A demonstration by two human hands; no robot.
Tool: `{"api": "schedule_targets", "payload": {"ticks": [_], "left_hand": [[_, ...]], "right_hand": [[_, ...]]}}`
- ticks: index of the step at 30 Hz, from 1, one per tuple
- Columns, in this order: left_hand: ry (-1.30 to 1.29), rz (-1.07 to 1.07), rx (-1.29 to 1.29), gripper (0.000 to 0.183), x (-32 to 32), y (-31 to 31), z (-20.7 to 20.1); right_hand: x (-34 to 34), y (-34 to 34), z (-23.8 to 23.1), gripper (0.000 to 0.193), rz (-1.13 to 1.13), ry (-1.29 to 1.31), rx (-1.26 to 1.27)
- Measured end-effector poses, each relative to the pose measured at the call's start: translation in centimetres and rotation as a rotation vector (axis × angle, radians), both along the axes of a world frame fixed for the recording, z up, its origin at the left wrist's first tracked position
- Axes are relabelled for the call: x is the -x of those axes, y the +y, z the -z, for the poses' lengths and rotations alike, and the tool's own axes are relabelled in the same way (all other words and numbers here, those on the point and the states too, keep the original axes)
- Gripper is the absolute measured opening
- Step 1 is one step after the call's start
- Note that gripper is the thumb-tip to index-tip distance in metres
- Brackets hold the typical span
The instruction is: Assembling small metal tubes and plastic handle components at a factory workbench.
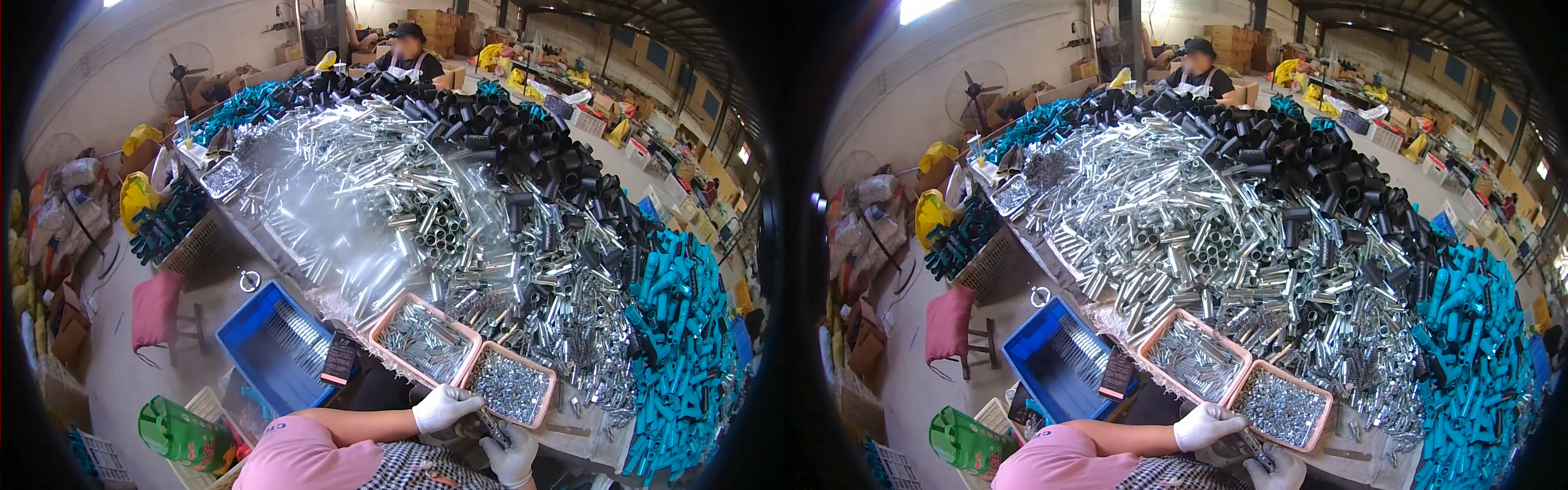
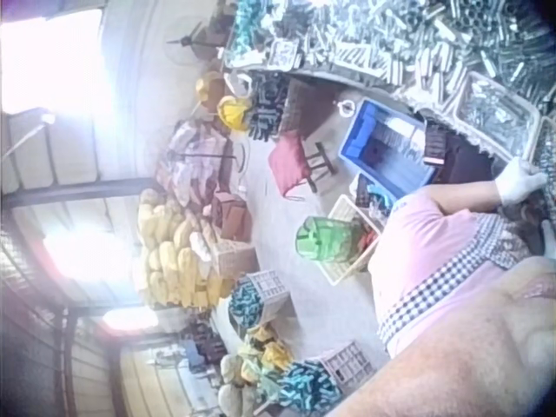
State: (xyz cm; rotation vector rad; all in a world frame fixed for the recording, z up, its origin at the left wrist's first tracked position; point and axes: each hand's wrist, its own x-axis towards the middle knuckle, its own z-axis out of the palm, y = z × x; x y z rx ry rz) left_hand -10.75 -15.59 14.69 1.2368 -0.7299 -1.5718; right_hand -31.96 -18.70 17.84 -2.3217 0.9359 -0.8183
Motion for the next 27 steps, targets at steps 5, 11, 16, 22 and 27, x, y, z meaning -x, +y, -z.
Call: {"api": "schedule_targets", "payload": {"ticks": [5,11,16,22,27], "left_hand": [[0.010,-0.006,-0.005,0.030,0.4,-0.6,0.9],[0.073,-0.013,0.010,0.031,0.3,-1.2,-0.5],[0.082,0.005,0.019,0.030,0.6,-1.4,-0.5],[0.035,0.026,0.002,0.029,1.1,-1.3,-0.8],[0.002,-0.007,0.051,0.027,1.6,-1.4,-0.2]], "right_hand": [[-0.4,-0.1,1.1,0.031,0.092,-0.103,-0.270],[-0.6,-0.8,0.8,0.029,0.141,-0.116,-0.260],[-0.1,-0.6,1.6,0.030,0.154,-0.199,-0.317],[0.2,-0.4,1.0,0.029,0.167,-0.177,-0.327],[1.0,-0.5,1.7,0.027,0.174,-0.152,-0.329]]}}
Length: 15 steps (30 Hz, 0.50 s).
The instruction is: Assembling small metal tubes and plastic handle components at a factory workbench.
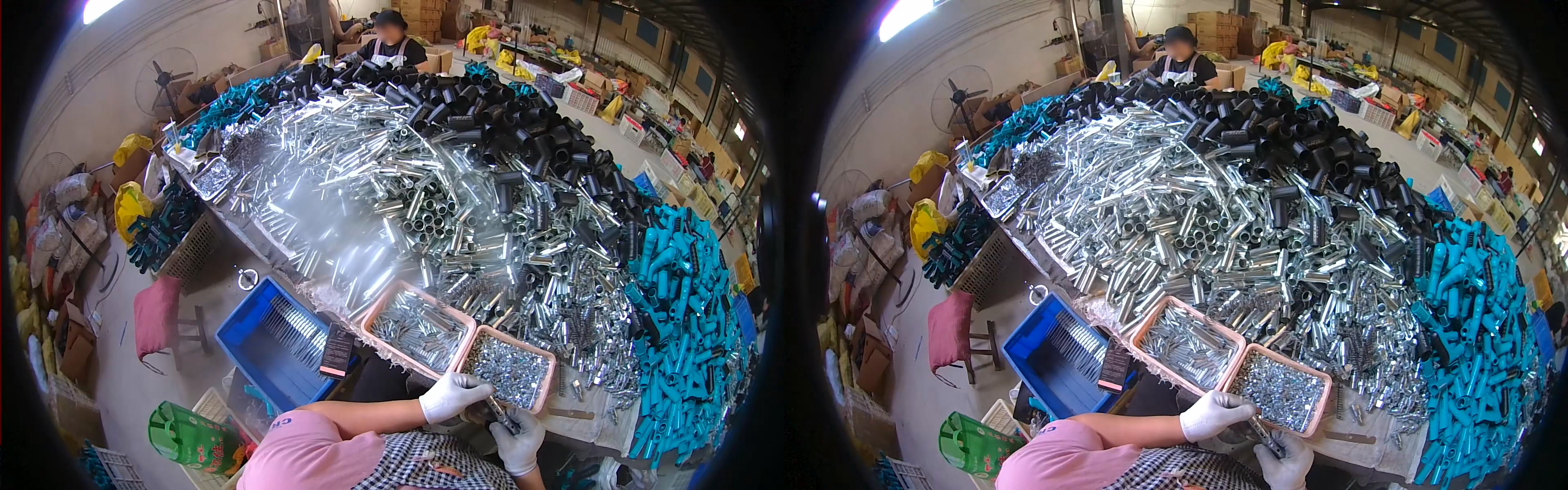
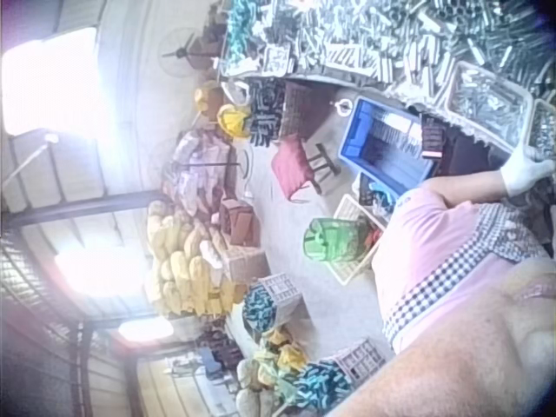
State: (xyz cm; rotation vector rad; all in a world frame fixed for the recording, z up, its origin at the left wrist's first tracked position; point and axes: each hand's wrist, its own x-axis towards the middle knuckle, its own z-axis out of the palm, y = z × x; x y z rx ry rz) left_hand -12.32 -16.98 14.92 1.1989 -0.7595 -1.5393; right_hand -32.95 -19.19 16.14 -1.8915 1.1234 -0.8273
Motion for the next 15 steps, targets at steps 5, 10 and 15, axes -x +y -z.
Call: {"api": "schedule_targets", "payload": {"ticks": [5,10,15], "left_hand": [[0.014,0.016,-0.015,0.027,0.29,-0.02,0.00],[0.095,0.030,-0.054,0.027,0.46,-0.16,0.33],[0.088,0.023,-0.033,0.026,0.52,-0.06,0.35]], "right_hand": [[0.08,0.00,0.14,0.019,-0.002,-0.040,0.048],[0.31,0.01,0.11,0.017,0.003,-0.013,0.020],[0.21,0.13,-0.24,0.016,0.006,-0.021,0.010]]}}
